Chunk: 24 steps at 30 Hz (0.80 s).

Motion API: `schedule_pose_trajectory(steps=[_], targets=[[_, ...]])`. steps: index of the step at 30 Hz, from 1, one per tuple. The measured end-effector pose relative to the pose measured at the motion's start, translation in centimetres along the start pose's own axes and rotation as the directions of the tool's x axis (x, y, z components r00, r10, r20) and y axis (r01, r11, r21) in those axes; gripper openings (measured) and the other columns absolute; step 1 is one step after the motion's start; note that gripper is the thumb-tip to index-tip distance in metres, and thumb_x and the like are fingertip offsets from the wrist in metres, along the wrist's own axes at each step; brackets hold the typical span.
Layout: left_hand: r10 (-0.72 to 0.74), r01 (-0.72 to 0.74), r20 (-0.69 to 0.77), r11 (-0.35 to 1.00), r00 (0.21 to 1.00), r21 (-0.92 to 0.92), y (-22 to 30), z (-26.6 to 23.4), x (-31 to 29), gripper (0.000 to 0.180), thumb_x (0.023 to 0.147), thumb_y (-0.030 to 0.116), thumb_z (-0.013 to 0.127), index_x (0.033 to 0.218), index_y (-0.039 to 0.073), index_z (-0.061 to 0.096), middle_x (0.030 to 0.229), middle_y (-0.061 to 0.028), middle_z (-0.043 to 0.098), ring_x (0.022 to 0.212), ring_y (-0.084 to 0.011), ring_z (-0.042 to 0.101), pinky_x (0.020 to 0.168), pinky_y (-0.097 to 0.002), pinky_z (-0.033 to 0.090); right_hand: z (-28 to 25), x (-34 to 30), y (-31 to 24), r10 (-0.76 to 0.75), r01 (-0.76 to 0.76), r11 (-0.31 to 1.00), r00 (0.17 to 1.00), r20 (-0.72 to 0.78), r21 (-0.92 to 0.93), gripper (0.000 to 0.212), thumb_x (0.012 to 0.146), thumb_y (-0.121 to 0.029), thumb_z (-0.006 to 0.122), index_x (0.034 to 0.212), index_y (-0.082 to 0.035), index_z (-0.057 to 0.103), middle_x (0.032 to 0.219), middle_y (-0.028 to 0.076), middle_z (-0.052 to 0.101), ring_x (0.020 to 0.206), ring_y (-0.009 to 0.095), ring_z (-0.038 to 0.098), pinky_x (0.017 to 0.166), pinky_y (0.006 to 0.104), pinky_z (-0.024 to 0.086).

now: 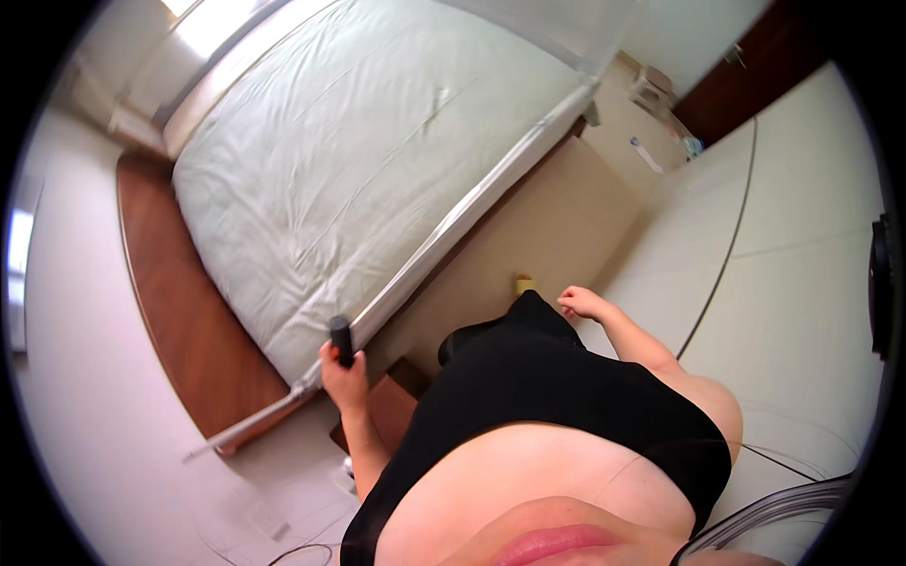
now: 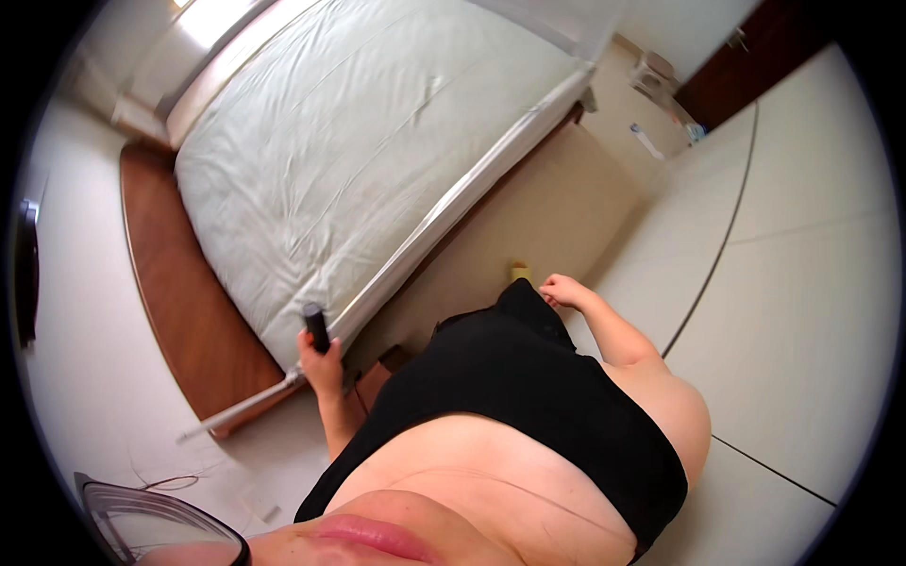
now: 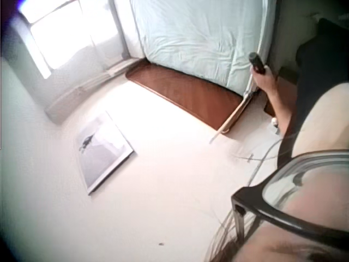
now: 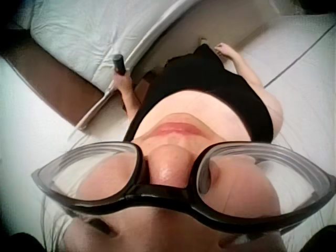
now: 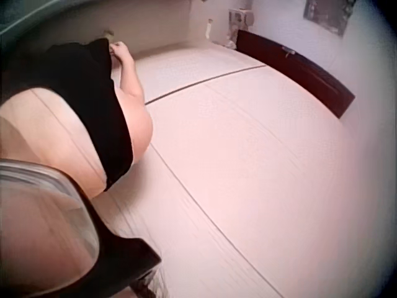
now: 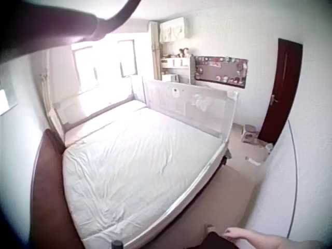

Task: The person assembles a white baby crib frame using a cordless electric screwdriver. They attach vertical posts to the base, secure joints with screws, and then walk to a shelf to retrieve a small item before returning to the crib.

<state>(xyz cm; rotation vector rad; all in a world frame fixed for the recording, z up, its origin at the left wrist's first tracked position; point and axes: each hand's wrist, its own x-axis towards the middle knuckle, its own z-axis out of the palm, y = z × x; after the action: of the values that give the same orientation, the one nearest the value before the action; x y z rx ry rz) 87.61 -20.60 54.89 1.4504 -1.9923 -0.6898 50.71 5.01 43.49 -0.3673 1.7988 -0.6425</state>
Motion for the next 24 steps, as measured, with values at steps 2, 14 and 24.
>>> schedule_pose_trajectory(steps=[2,14,24], targets=[[0.218,-0.215,0.202,0.976,0.955,-0.040,5.0,4.1,2.8,0.042,0.060,0.007,0.065,0.100,0.004,0.052,0.085,-0.0154,0.058,0.077,-0.0326,0.056,0.070,-0.0376,0.045,-0.4,-0.2,-0.8,-0.091,0.088,0.979,0.996,0.005,0.186,0.025,0.083,-0.024,0.053,0.095,-0.002,0.053,0.076,0.004,0.058,0.068,0.013,0.056,0.061,0.0245,0.046],[0.935,-0.970,0.301,0.222,0.185,-0.095,25.8,23.6,3.8,0.030,0.060,0.016,0.063,0.089,0.022,0.058,0.115,0.0019,0.047,0.115,-0.0194,0.038,0.095,-0.0536,0.025,-10.5,-3.8,-14.3,-0.521,0.429,0.852,0.745,0.417,0.300,0.038,0.079,-0.024,0.058,0.109,-0.006,0.042,0.095,0.008,0.059,0.085,0.018,0.058,0.070,0.0287,0.047],[0.827,-0.822,0.090,0.562,0.555,-0.091,28.0,28.7,9.9,0.051,0.068,0.013,0.065,0.116,0.014,0.048,0.131,-0.0167,0.031,0.119,-0.0352,0.031,0.096,-0.0449,0.029,-17.0,-1.4,-11.1,-0.769,0.475,0.487,0.632,0.101,0.733,0.053,0.068,-0.010,0.065,0.114,-0.003,0.039,0.093,0.015,0.056,0.080,0.025,0.059,0.074,0.0358,0.047]])
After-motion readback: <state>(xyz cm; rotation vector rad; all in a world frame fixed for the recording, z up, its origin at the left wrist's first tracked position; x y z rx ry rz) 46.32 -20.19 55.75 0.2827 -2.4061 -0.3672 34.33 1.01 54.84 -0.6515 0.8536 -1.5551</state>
